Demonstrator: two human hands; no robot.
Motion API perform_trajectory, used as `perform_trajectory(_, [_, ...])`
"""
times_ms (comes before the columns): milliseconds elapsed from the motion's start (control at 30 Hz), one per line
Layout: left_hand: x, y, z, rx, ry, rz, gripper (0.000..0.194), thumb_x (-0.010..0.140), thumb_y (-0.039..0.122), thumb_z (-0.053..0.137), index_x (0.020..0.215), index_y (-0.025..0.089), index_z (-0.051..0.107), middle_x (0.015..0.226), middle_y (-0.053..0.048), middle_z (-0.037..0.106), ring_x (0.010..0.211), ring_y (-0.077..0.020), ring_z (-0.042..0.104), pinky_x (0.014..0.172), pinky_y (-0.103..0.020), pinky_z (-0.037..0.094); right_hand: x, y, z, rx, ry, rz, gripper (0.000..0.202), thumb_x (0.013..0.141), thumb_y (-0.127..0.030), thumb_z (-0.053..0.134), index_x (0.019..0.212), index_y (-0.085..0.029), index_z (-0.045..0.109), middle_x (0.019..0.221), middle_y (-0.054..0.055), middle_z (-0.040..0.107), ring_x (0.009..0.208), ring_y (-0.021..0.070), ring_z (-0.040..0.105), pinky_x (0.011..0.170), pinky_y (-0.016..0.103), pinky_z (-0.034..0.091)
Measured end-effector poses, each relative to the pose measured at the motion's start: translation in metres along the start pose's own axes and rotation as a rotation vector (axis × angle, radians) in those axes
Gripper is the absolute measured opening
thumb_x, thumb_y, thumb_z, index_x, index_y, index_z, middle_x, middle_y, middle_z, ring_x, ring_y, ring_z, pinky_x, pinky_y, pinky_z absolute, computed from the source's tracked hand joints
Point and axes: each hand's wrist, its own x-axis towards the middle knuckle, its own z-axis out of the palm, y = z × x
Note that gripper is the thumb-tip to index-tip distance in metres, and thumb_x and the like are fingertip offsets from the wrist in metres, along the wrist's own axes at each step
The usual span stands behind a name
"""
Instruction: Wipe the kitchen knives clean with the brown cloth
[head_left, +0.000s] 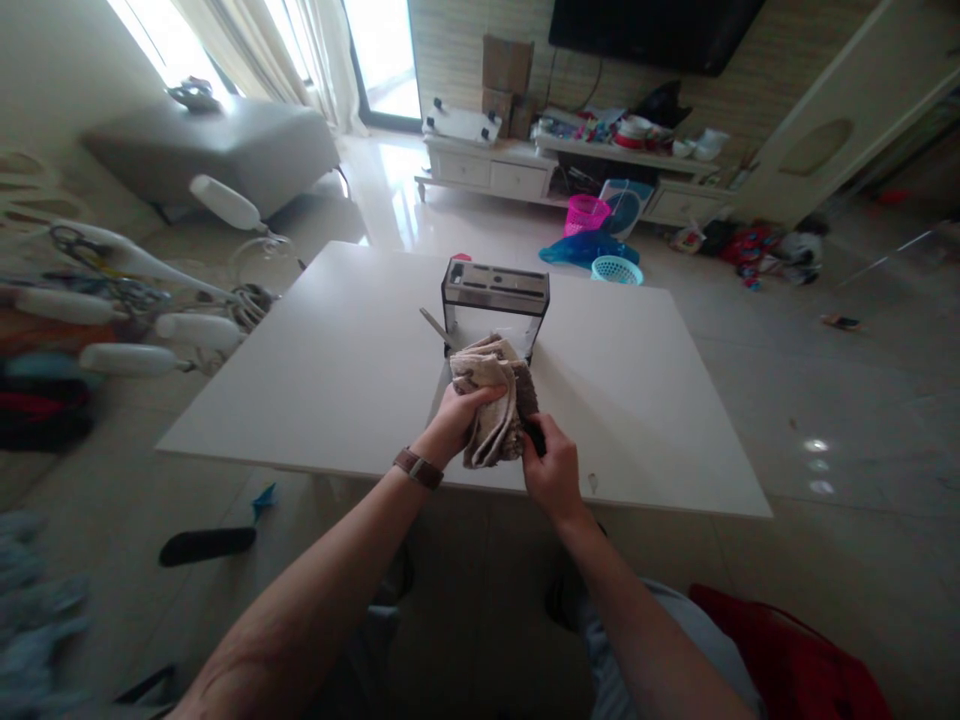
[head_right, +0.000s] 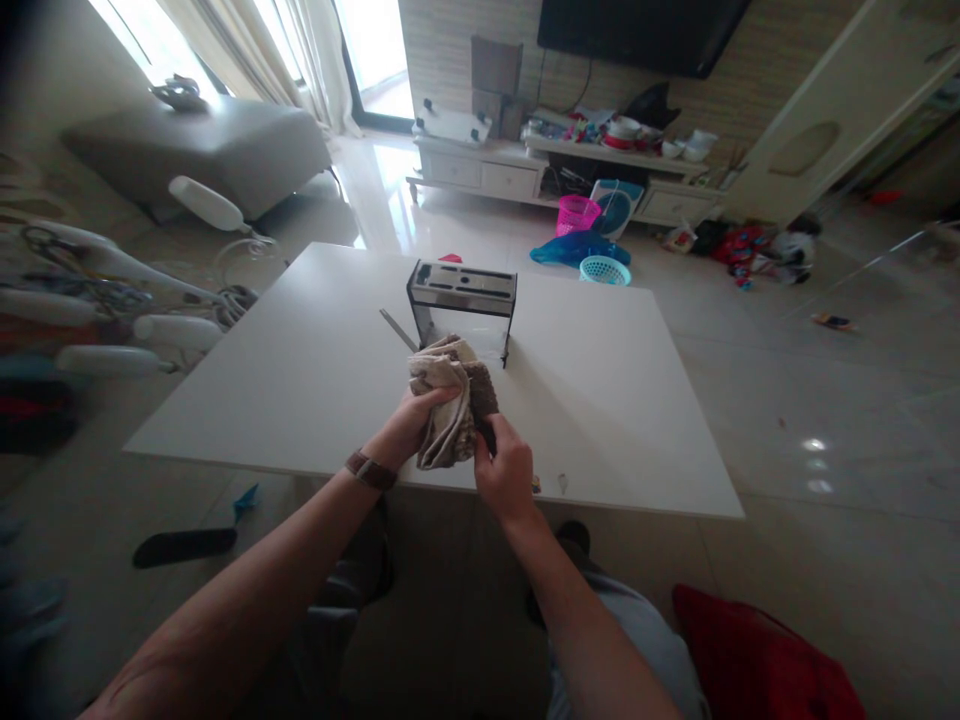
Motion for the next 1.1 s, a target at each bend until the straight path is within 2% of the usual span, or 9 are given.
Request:
perform_trajectory(200, [0.000,0.008,-0.007,-0.077,-0.097,-0.056,0.049,0.063,0.020,0.092,0.109,0.015,0.075,0.096,-0.007,0.080,0.076,-0.0218,0.076,0.077,-0.034,0.065,-0.002,-0.001,-0.003,-0.012,0.103,0.016,0.022,0.100,-0.041,0.058,0.101,-0.021,0.067,0.090,0.008,0.075,0.082,0.0238,0.070,0.075,0.032,0.049])
perform_trajectory(367, [-0.002,0.009,-0.011,-0.162,-0.050,-0.200,0.030,0.076,0.024,0.083,0.102,0.013,0.073,0.093,-0.011,0.080,0.077,-0.0245,0.078,0.081,-0.038,0.067,-0.005,0.002,-0.003,-0.024,0.102,-0.003,0.024,0.101,-0.043,0.058,0.103,-0.021,0.067,0.091,0.008,0.075,0.082,0.0234,0.070,0.075,0.032,0.050])
perform_trajectory(433, [-0.003,0.007,-0.008,-0.163,-0.045,-0.216,0.028,0.078,0.023,0.082,0.102,0.013,0.073,0.093,-0.011,0.080,0.078,-0.0245,0.078,0.082,-0.037,0.067,-0.005,0.003,-0.002,-0.021,0.092,0.004,0.025,0.101,-0.043,0.058,0.104,-0.021,0.067,0.091,0.008,0.075,0.082,0.0235,0.070,0.074,0.032,0.049])
perform_trajectory(633, [0.002,0.009,-0.003,-0.179,-0.026,-0.101,0.038,0.074,0.015,0.083,0.110,0.015,0.074,0.095,-0.007,0.081,0.073,-0.0204,0.077,0.073,-0.031,0.067,0.000,0.003,0.002,-0.029,0.083,0.016,0.024,0.101,-0.043,0.058,0.104,-0.021,0.067,0.091,0.009,0.076,0.082,0.0242,0.071,0.073,0.032,0.049])
perform_trajectory(767, [0.010,0.023,-0.011,-0.224,0.071,-0.109,0.029,0.081,0.019,0.077,0.109,0.014,0.073,0.092,-0.008,0.081,0.079,-0.0239,0.079,0.084,-0.038,0.067,0.001,0.002,-0.001,-0.090,0.050,-0.002,0.021,0.100,-0.040,0.057,0.102,-0.021,0.066,0.089,0.007,0.074,0.079,0.0231,0.069,0.072,0.031,0.047])
perform_trajectory(867, [0.015,0.031,-0.020,-0.253,0.149,-0.050,0.023,0.083,0.022,0.076,0.104,0.014,0.073,0.088,-0.006,0.080,0.081,-0.0241,0.079,0.090,-0.040,0.066,0.000,0.002,-0.005,-0.150,-0.025,0.011,0.018,0.099,-0.038,0.057,0.101,-0.022,0.065,0.086,0.006,0.073,0.075,0.0222,0.067,0.068,0.030,0.044])
perform_trajectory(1000, [0.016,0.029,-0.025,-0.243,0.156,0.025,0.028,0.079,0.022,0.080,0.106,0.017,0.073,0.090,-0.004,0.081,0.079,-0.0217,0.079,0.091,-0.038,0.066,-0.002,0.002,-0.005,-0.206,-0.148,0.036,0.014,0.098,-0.034,0.055,0.101,-0.022,0.064,0.088,0.006,0.073,0.077,0.0236,0.069,0.068,0.030,0.044])
perform_trajectory(1100, [0.013,0.025,-0.023,-0.218,0.146,0.031,0.037,0.075,0.024,0.085,0.110,0.017,0.073,0.096,-0.005,0.081,0.084,-0.0230,0.079,0.093,-0.039,0.065,-0.003,0.002,-0.004,-0.200,-0.137,0.050,0.019,0.098,-0.036,0.056,0.110,-0.022,0.063,0.093,0.008,0.075,0.082,0.0252,0.071,0.071,0.030,0.046])
